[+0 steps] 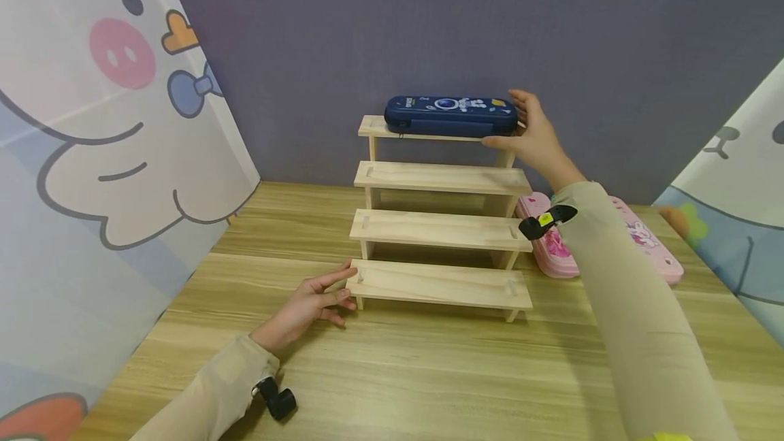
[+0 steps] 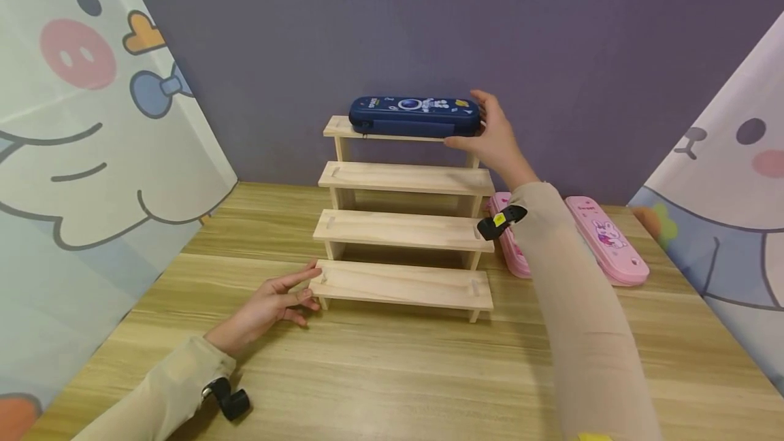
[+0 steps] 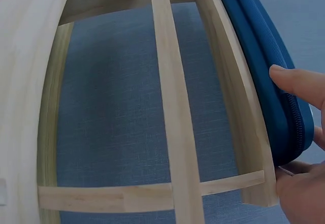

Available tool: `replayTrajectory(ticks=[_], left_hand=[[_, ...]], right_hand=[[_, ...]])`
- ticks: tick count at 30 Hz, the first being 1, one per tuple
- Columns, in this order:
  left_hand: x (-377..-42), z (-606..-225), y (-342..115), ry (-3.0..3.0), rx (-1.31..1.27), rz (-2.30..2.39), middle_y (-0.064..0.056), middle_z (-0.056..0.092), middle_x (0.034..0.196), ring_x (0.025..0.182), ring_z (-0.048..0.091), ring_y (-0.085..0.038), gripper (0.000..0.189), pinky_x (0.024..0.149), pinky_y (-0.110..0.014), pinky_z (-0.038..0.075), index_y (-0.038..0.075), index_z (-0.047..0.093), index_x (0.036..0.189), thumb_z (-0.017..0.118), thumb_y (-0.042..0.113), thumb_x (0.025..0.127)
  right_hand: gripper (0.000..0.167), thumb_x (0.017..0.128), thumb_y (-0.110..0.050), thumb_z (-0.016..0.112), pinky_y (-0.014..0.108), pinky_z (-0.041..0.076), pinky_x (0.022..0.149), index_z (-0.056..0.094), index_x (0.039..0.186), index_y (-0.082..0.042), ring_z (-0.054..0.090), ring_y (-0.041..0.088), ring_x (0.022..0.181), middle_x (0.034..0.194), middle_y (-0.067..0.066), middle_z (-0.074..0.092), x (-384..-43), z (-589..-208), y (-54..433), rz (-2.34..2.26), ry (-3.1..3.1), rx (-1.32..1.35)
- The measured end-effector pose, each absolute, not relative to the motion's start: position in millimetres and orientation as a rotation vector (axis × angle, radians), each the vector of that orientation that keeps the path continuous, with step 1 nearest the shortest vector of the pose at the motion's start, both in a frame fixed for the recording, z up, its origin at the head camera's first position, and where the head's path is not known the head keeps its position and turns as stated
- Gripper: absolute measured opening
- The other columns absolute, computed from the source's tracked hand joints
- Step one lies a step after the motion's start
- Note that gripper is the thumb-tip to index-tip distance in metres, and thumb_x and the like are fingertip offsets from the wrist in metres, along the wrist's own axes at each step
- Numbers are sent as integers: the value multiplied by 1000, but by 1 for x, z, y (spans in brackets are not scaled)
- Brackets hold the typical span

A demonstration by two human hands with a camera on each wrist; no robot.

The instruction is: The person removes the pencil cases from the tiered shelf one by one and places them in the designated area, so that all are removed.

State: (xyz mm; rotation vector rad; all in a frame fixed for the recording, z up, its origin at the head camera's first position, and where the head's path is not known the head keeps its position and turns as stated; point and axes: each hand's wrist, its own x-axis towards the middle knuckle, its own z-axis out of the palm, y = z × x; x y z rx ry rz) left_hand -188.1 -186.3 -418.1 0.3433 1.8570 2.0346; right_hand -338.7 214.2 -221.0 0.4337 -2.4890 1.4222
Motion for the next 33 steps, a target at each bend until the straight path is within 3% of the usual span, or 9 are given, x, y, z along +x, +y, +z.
replayTrajectory(ticks=[12, 19, 22, 27, 33], left_hand=[[-188, -418, -186, 1850, 343, 2034, -13, 7, 165, 89, 69, -13, 56, 65, -30, 60, -3, 36, 149, 60, 6, 99], [-187, -417, -186, 1857, 335, 2036, -14, 7, 165, 89, 69, -13, 56, 65, -30, 60, -2, 35, 149, 60, 5, 99], [-187, -417, -186, 1859, 341, 2033, -14, 6, 165, 89, 69, -13, 56, 65, -30, 60, -3, 35, 149, 59, 5, 100], [-187, -418, -186, 1853, 352, 2034, -14, 6, 165, 90, 69, -13, 56, 66, -31, 60, -3, 35, 149, 60, 6, 99], [-186, -418, -186, 1855, 344, 2032, -14, 7, 165, 90, 69, -13, 57, 65, -30, 60, -1, 36, 149, 62, 7, 99]], right_hand=[[70, 89, -10, 75, 44, 42, 108, 34, 146, -3, 42, 34, 135, 150, 19, 38, -338, -216, 215, 1485, -2515, 410], [54, 82, -8, 82, 21, 54, 89, 54, 128, -9, 57, 27, 124, 141, 14, 51, -335, -217, 218, 1491, -2437, 431], [50, 79, -5, 85, 19, 55, 84, 60, 122, -12, 61, 27, 120, 140, 12, 53, -334, -219, 218, 1543, -2384, 424], [48, 74, -1, 87, 23, 54, 90, 64, 116, -9, 60, 25, 118, 126, 3, 53, -331, -226, 218, 1580, -2272, 420], [57, 68, 7, 88, 25, 47, 101, 66, 121, 4, 54, 20, 116, 114, -3, 52, -317, -235, 218, 1521, -2117, 424]])
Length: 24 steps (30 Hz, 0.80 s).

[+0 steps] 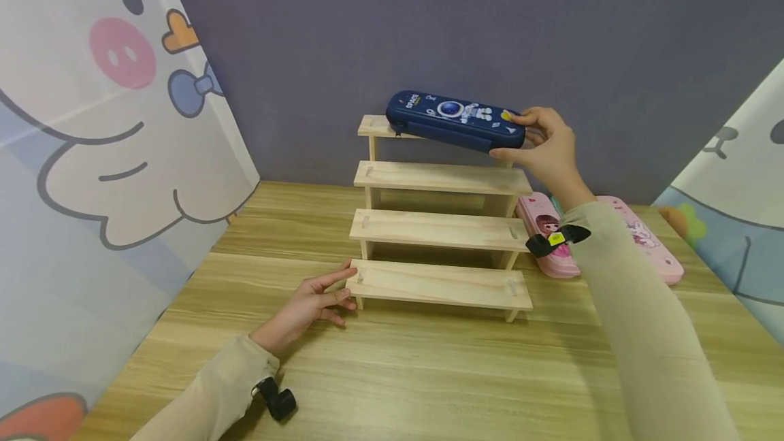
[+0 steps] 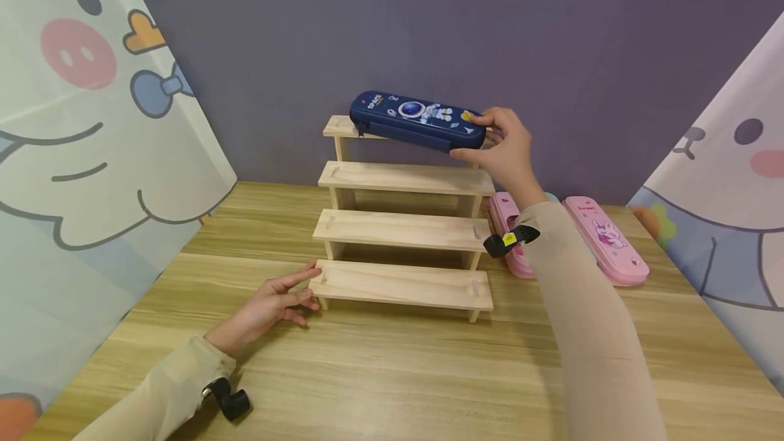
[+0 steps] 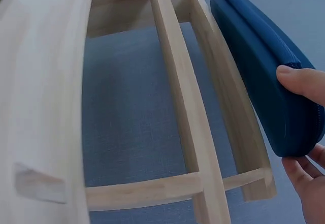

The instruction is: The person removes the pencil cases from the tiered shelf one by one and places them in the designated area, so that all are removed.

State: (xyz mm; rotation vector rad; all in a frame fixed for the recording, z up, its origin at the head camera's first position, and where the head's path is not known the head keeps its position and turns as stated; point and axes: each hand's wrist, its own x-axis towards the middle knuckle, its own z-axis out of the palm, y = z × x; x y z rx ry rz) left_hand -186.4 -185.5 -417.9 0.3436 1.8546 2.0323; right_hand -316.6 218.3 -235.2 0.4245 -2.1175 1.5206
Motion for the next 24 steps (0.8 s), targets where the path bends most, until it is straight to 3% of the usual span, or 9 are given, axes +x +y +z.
replayTrajectory(ticks=[8, 24], left_hand=[[-187, -418, -185, 1859, 334, 2034, -12, 8, 165, 89, 69, -13, 57, 65, -30, 60, -1, 36, 149, 61, 5, 98], [-186, -418, -186, 1865, 333, 2022, -10, 9, 166, 89, 69, -13, 56, 65, -31, 60, 1, 36, 150, 59, 4, 99]], right_hand=[[58, 66, 8, 88, 23, 47, 101, 65, 119, 9, 50, 14, 115, 116, -5, 51, -300, -244, 231, 1449, -2083, 368], [54, 65, 13, 86, 21, 47, 100, 67, 115, 6, 46, 12, 117, 118, -7, 52, -262, -266, 270, 1335, -2018, 256]])
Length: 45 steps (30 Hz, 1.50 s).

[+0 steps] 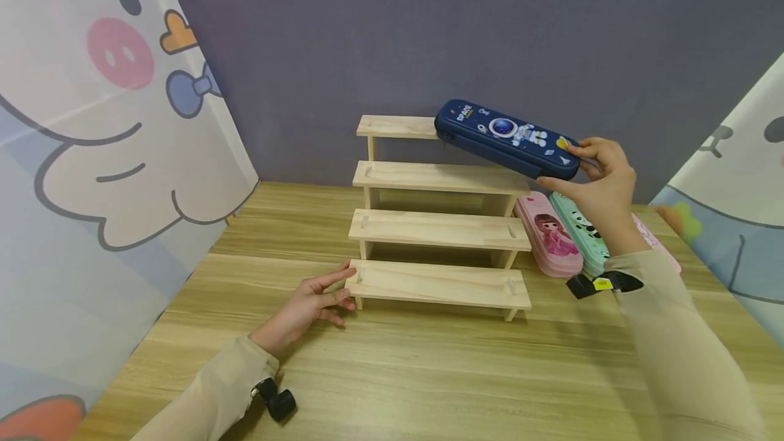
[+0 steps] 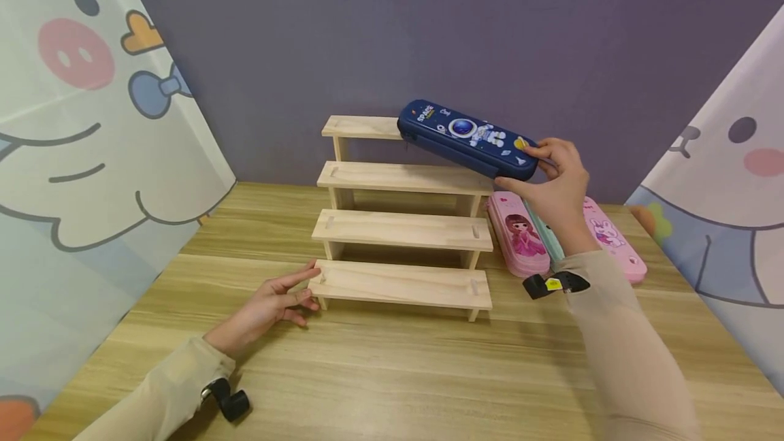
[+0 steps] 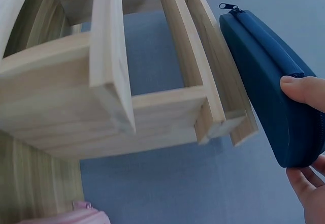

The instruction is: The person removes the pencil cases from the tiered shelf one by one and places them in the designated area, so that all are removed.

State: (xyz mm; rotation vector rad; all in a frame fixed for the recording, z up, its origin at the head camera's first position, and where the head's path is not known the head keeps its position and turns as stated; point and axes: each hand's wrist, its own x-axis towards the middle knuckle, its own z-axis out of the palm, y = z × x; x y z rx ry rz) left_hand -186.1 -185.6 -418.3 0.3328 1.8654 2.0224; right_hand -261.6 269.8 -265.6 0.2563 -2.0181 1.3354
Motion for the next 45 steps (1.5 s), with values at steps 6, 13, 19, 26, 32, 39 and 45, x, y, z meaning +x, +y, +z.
replayTrajectory(ticks=[6, 13, 19, 26, 32, 39, 45], left_hand=[[-186, -419, -186, 1859, 338, 2022, -12, 8, 165, 90, 69, -14, 57, 65, -31, 60, 0, 35, 150, 60, 4, 99], [-186, -418, -186, 1852, 337, 2025, -12, 7, 165, 91, 69, -14, 59, 66, -32, 60, 0, 35, 150, 62, 7, 98], [-186, -417, -186, 1846, 343, 2030, -13, 6, 165, 90, 69, -13, 59, 65, -30, 60, -1, 34, 150, 62, 7, 99], [-187, -417, -186, 1851, 345, 2024, -13, 5, 165, 90, 69, -13, 56, 65, -31, 60, -3, 34, 150, 58, 4, 100], [-186, -416, -186, 1846, 345, 2024, -14, 4, 165, 90, 69, -13, 57, 66, -30, 60, -2, 34, 150, 59, 5, 99], [-186, -417, -186, 1844, 342, 2028, -13, 6, 165, 90, 69, -13, 58, 66, -30, 60, -1, 34, 150, 61, 6, 98], [-187, -417, -186, 1853, 344, 2024, -13, 6, 165, 90, 69, -13, 58, 66, -31, 60, -1, 34, 150, 60, 6, 99]], right_hand=[[57, 61, 18, 85, 19, 48, 98, 69, 114, 7, 46, 12, 116, 120, -3, 54, -255, -276, 286, 1339, -1943, 238], [55, 62, 21, 83, 15, 49, 94, 70, 112, 3, 51, 17, 113, 123, 1, 48, -244, -284, 307, 1532, -1822, 131], [56, 57, 30, 78, 16, 52, 89, 68, 109, 10, 50, 20, 115, 122, 8, 48, -237, -291, 323, 1572, -1679, 178], [55, 57, 29, 79, 18, 53, 88, 67, 109, 12, 52, 22, 115, 118, 9, 51, -232, -296, 340, 1465, -1647, 99], [55, 58, 29, 79, 18, 53, 88, 64, 109, 14, 52, 23, 117, 119, 6, 50, -230, -301, 357, 1393, -1650, 52], [54, 62, 21, 82, 21, 47, 100, 65, 111, 6, 51, 19, 121, 123, 2, 46, -223, -304, 369, 1360, -1700, -90], [52, 70, 9, 84, 22, 44, 103, 66, 118, 0, 45, 13, 124, 123, -7, 45, -219, -309, 377, 1186, -1787, -214]])
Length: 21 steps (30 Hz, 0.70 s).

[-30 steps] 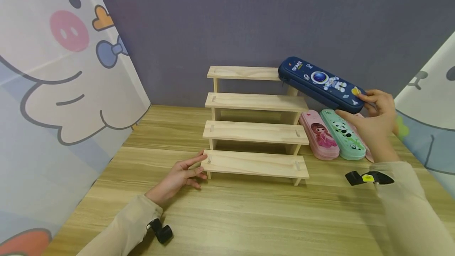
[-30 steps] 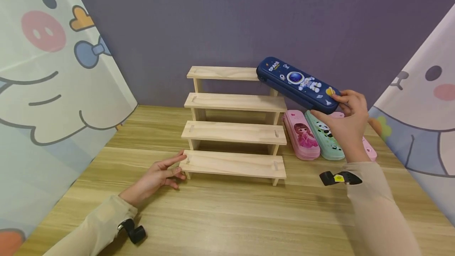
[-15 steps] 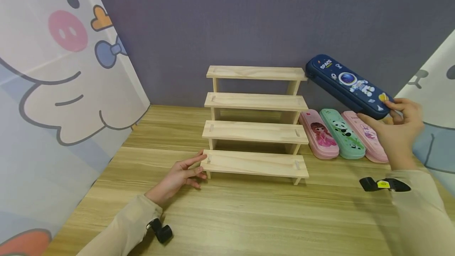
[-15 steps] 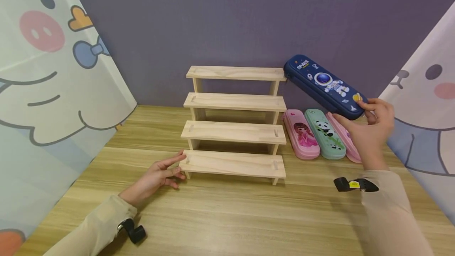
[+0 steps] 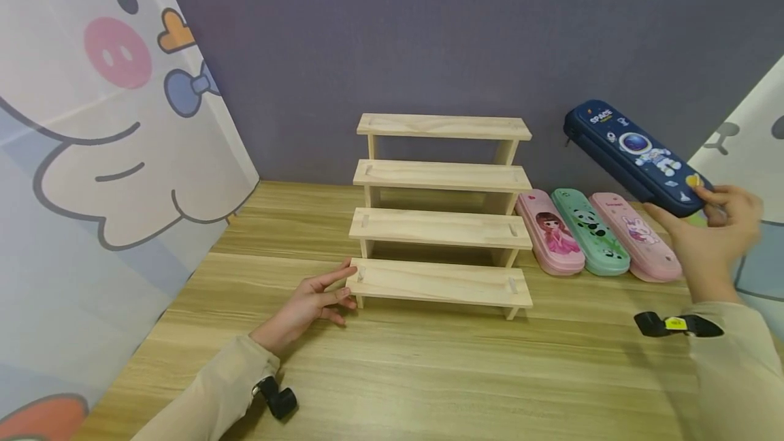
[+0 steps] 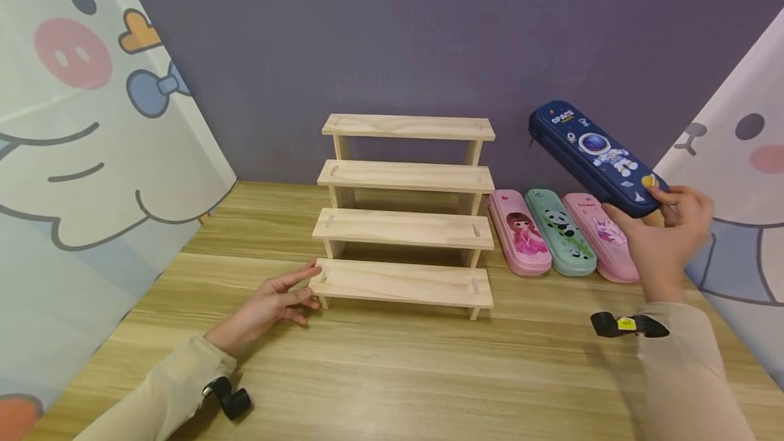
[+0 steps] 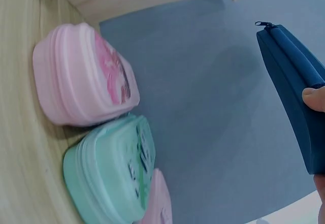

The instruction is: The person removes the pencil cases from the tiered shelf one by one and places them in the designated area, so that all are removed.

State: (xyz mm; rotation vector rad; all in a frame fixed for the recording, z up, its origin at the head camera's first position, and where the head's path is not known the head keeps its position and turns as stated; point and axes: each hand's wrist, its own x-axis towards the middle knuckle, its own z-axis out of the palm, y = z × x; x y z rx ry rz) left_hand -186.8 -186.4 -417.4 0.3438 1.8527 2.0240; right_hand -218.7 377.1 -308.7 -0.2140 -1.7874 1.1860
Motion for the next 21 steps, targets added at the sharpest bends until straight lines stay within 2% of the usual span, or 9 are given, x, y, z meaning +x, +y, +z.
replayTrajectory(ticks=[9, 16, 21], left_hand=[[-188, -419, -187, 1849, 346, 2022, -13, 6, 165, 91, 69, -14, 59, 66, -31, 60, -1, 35, 150, 62, 8, 98], [-188, -420, -188, 1860, 360, 2009, -11, 5, 166, 92, 68, -14, 60, 67, -32, 60, 0, 34, 151, 63, 10, 99], [-188, -419, -187, 1863, 354, 2003, -9, 7, 166, 93, 68, -14, 59, 67, -32, 60, 1, 34, 151, 61, 9, 99]], right_hand=[[53, 71, -3, 88, 20, 41, 106, 68, 120, -12, 38, 4, 121, 120, -15, 40, -222, -324, 399, 1086, -1826, -360], [49, 75, -7, 86, 21, 38, 108, 66, 120, -9, 35, 5, 126, 121, -16, 35, -223, -333, 410, 1079, -1835, -416], [46, 77, -12, 86, 20, 36, 109, 67, 118, -16, 33, 4, 126, 122, -18, 35, -222, -341, 417, 1041, -1832, -433]])
